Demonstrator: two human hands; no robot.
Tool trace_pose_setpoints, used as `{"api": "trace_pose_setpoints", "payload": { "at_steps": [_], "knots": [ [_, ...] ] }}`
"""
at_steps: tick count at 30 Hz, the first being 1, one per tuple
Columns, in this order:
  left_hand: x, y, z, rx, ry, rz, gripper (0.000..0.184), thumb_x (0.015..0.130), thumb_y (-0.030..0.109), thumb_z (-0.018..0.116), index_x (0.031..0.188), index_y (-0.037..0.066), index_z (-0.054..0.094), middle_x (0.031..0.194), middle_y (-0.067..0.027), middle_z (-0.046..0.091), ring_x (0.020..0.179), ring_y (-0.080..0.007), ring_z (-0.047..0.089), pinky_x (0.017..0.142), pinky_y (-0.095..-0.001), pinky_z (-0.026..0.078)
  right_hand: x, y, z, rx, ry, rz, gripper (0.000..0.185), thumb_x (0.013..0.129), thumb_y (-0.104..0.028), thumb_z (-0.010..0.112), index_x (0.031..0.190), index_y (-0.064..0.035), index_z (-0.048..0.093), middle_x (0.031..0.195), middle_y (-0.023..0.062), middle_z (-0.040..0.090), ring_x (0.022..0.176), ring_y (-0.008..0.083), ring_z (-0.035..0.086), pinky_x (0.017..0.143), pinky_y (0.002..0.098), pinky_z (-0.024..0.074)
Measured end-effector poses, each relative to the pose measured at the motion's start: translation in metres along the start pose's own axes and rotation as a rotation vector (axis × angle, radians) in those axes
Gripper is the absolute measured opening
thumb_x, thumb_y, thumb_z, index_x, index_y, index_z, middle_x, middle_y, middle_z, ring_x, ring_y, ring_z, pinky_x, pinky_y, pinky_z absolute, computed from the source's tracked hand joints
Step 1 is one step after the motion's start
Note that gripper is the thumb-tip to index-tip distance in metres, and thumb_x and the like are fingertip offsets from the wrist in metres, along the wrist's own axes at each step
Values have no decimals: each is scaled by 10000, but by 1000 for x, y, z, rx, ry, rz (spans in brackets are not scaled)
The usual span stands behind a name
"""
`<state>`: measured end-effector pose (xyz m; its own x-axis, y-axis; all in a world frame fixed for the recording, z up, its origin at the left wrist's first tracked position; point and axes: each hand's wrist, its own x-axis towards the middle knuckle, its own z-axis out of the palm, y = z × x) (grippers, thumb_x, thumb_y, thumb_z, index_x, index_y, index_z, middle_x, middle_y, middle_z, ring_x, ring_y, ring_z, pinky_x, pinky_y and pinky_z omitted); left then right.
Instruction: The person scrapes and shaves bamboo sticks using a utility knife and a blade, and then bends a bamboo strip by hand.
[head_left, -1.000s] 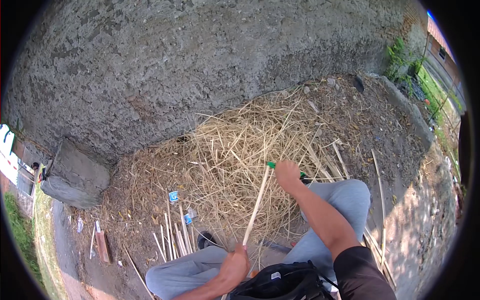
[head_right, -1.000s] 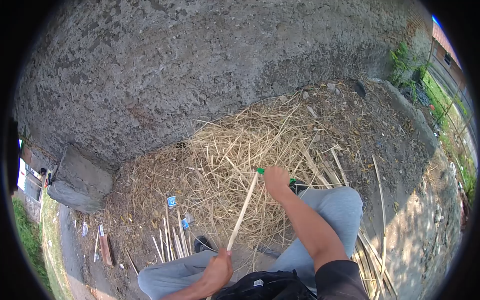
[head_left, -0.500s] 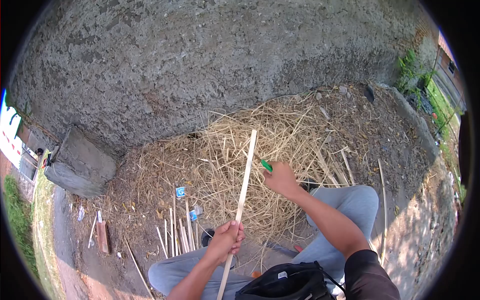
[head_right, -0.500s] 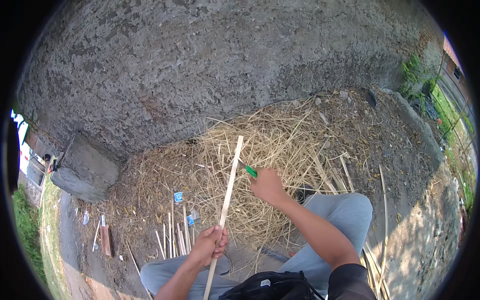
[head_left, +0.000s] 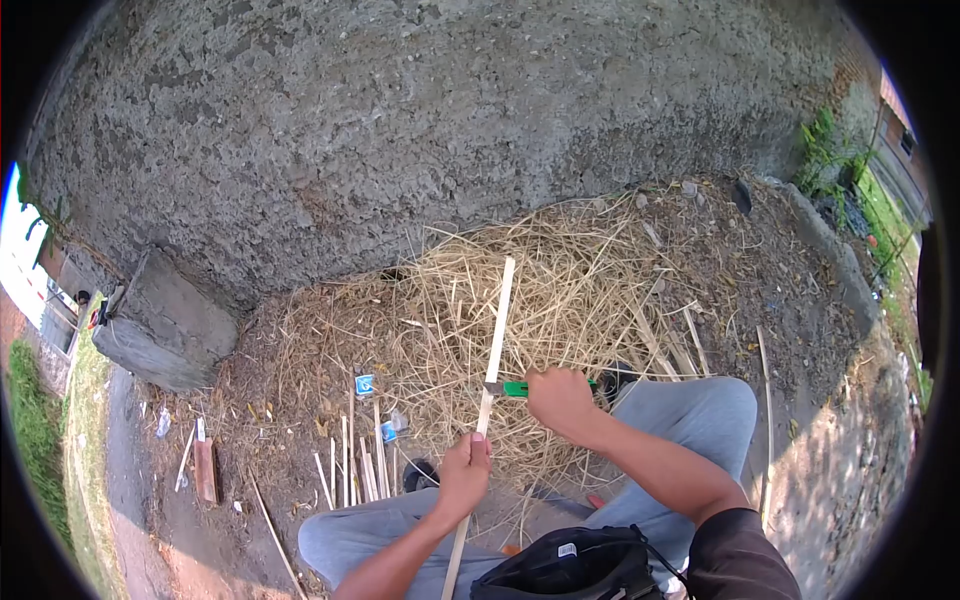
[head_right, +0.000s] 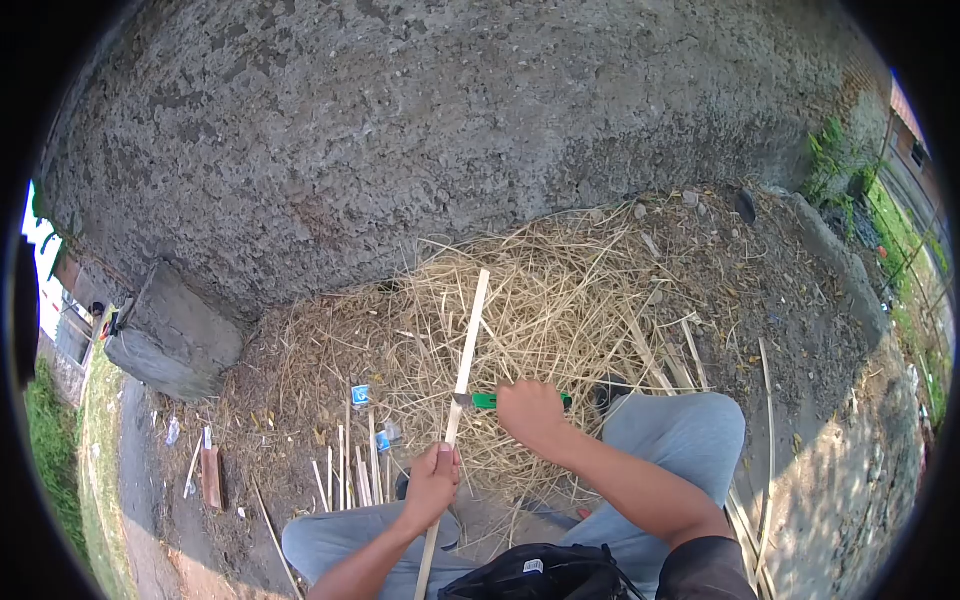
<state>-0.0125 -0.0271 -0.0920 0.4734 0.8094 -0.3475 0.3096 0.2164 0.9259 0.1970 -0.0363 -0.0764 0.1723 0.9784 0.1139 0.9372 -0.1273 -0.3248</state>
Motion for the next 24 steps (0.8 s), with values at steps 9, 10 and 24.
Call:
{"api": "trace_pose_setpoints", "payload": {
  "at_steps": [9, 10, 24],
  "knots": [
    [-15, 52, -5, -432, -227, -305, 264, 1068, 298, 340, 872, 127, 382, 591, 42, 262, 436, -57, 205, 370, -247, 168, 15, 7, 5, -98, 75, 42, 104, 794, -111, 602, 754, -38, 666, 678, 174, 678, 630, 334, 701, 561, 438, 554],
    [-17, 52, -6, -477, -270, -324, 266, 1069, 305, 333, 874, 129, 377, 590, 41, 259, 436, -57, 196, 368, -246, 159, 19, 11, 5, -99, 78, 43, 104, 794, -111, 602, 754, -38, 666, 678, 174, 678, 630, 334, 701, 561, 438, 554],
    [-48, 23, -24, -336, -407, -503, 299, 1076, 338, 344, 894, 108, 403, 627, 37, 310, 442, -60, 248, 380, -239, 192, 44, 159, 29, -13, 165, 637, 127, 760, -101, 689, 814, 14, 692, 824, 225, 688, 798, 388, 705, 709, 482, 565]
  ]
}}
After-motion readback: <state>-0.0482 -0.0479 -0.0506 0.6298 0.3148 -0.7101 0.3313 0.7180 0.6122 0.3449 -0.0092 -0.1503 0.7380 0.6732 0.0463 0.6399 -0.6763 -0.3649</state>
